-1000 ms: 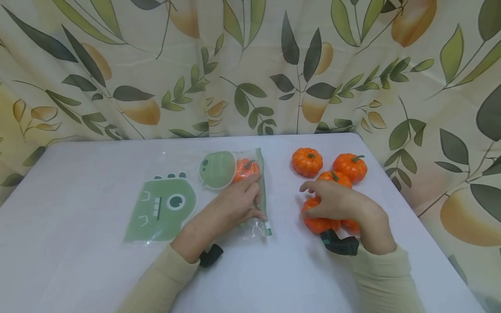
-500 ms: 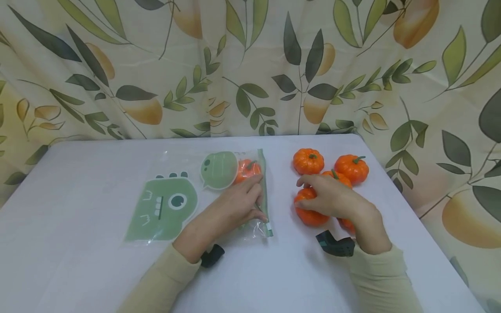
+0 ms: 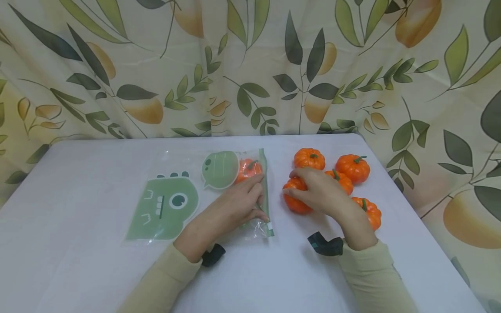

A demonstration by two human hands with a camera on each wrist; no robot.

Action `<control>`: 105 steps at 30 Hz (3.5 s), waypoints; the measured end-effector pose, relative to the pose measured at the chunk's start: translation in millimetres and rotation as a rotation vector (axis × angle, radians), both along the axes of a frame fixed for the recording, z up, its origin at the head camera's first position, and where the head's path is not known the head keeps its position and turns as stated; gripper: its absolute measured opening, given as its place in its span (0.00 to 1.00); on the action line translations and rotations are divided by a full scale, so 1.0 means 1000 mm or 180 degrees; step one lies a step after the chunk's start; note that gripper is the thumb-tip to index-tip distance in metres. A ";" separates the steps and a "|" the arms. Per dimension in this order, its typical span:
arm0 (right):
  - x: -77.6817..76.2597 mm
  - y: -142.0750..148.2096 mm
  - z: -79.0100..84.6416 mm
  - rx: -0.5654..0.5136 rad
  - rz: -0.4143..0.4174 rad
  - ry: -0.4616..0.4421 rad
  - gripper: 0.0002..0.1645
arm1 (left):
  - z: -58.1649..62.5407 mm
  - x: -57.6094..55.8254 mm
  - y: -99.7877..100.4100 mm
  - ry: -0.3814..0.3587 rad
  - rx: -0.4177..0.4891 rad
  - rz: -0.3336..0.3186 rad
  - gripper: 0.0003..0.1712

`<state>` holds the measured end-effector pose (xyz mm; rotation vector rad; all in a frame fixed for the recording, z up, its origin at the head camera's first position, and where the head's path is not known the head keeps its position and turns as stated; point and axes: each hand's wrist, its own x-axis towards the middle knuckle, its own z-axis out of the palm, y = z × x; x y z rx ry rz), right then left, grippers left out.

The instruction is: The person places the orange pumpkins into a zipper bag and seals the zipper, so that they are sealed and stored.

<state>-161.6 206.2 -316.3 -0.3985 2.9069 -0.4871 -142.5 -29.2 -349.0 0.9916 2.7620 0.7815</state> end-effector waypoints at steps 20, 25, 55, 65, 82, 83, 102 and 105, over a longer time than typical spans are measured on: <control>-0.005 -0.002 -0.009 -0.0390 0.0115 0.0014 0.40 | -0.005 0.001 -0.001 0.0873 -0.0054 -0.0424 0.24; -0.009 -0.007 -0.015 -0.0417 0.0116 0.0040 0.40 | -0.007 0.002 0.000 0.1249 -0.0027 -0.0590 0.20; -0.010 -0.006 -0.020 -0.0516 -0.0024 -0.0150 0.47 | -0.011 0.036 0.004 0.0922 -0.1202 -0.0061 0.47; -0.011 -0.011 -0.022 -0.0647 0.0029 -0.0139 0.46 | -0.013 0.033 0.002 0.1047 -0.0726 -0.0072 0.42; -0.009 -0.011 -0.022 -0.0607 0.0013 -0.0048 0.46 | -0.013 0.032 0.003 0.0975 -0.0761 -0.0051 0.42; -0.009 -0.011 -0.022 -0.0607 0.0015 -0.0043 0.46 | -0.013 0.032 0.004 0.0978 -0.0756 -0.0053 0.43; -0.015 -0.011 -0.033 -0.1059 -0.0096 -0.0163 0.44 | -0.008 0.035 0.007 0.0861 -0.0676 -0.0119 0.43; -0.014 -0.010 -0.032 -0.1049 -0.0009 -0.0122 0.42 | -0.008 0.035 0.006 0.0876 -0.0674 -0.0120 0.43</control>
